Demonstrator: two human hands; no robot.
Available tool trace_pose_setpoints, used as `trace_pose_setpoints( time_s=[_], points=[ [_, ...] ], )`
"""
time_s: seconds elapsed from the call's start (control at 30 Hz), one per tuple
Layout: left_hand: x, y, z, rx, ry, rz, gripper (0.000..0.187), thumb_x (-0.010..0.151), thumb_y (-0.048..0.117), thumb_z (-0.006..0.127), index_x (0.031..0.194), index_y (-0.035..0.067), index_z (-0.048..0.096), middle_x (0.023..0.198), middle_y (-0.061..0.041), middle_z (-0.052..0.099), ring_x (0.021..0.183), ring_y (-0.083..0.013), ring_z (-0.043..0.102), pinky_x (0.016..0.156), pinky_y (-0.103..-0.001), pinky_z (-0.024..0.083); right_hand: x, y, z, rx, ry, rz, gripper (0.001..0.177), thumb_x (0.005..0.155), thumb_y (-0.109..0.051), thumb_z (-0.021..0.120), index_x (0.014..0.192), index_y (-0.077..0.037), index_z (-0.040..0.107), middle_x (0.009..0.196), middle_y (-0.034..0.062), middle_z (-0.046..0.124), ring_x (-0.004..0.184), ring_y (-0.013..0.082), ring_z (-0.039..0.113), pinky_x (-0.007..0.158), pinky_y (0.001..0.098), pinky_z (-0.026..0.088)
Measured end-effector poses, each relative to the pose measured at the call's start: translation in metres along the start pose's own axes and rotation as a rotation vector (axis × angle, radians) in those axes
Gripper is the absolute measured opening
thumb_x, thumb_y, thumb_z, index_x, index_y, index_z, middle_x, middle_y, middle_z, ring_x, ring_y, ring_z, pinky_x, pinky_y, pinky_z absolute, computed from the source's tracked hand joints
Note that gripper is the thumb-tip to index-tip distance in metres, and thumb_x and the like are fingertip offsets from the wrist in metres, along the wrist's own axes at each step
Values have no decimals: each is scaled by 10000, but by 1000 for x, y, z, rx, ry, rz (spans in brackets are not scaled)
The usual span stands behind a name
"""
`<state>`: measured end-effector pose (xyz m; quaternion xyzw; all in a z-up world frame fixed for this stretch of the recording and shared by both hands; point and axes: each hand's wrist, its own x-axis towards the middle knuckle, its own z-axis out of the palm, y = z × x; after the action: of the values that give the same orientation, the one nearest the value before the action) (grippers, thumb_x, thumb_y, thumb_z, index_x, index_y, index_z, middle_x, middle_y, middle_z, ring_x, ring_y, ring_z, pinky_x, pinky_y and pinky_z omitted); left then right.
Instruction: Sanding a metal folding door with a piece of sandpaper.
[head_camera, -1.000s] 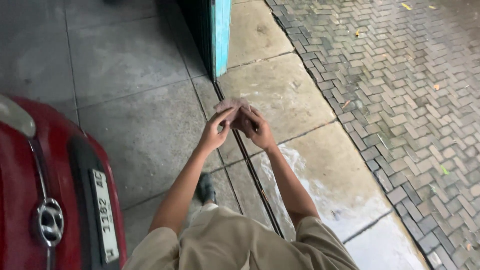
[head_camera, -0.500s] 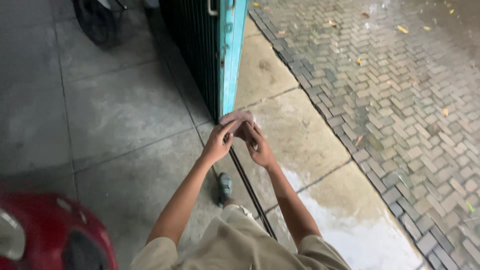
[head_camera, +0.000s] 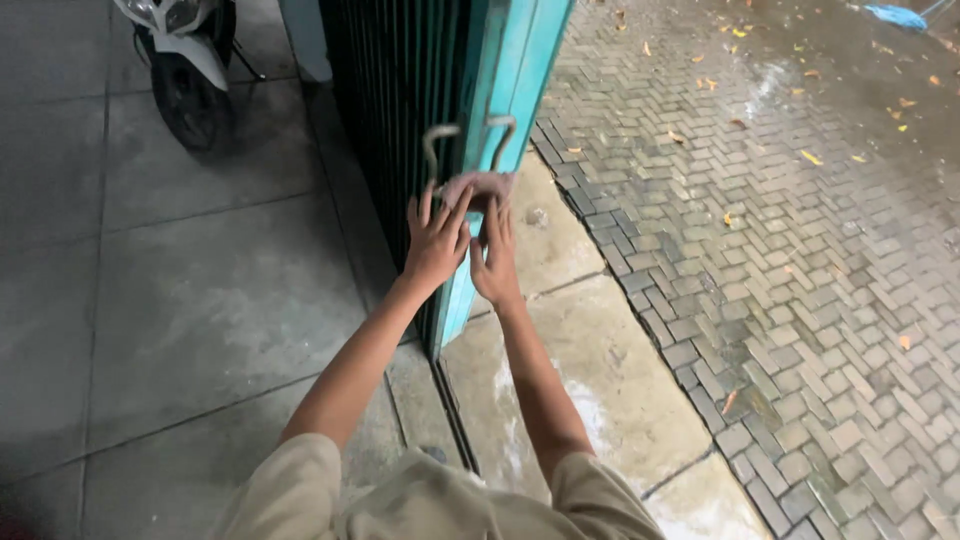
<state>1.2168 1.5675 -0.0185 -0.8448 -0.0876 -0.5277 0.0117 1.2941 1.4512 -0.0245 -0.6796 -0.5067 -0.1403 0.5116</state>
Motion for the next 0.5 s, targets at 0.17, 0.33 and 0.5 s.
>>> trace_pose_setpoints(
  time_s=[0.17, 0.33, 0.5],
  points=[
    [51, -58, 48, 194, 53, 124, 512, 1038, 212, 510, 1549, 204, 520, 1070, -61, 713, 1497, -368, 379, 1101, -806, 236, 71, 49, 52, -349, 55, 114, 639, 1033, -246, 442, 1631, -95, 276, 1695, 154, 234, 1599, 358, 73, 1217, 657, 116],
    [-21, -80, 84, 97, 60, 110, 425, 999, 209, 559, 1413, 217, 657, 1423, -19, 644, 1525, -332, 331, 1074, -860, 218, 27, 62, 71, -731, 63, 28, 515, 1066, -315, 421, 1533, -98, 439, 1601, 133, 429, 1559, 443, 158, 1184, 706, 72],
    [-35, -92, 86, 55, 4, 144, 534, 875, 213, 678, 1407, 195, 656, 1449, 1, 623, 1387, -370, 476, 1003, -909, 255, 15, 74, 85, -812, -31, 93, 611, 1027, -388, 492, 1560, -101, 413, 1629, 136, 400, 1563, 436, 168, 1163, 738, 76]
  ],
)
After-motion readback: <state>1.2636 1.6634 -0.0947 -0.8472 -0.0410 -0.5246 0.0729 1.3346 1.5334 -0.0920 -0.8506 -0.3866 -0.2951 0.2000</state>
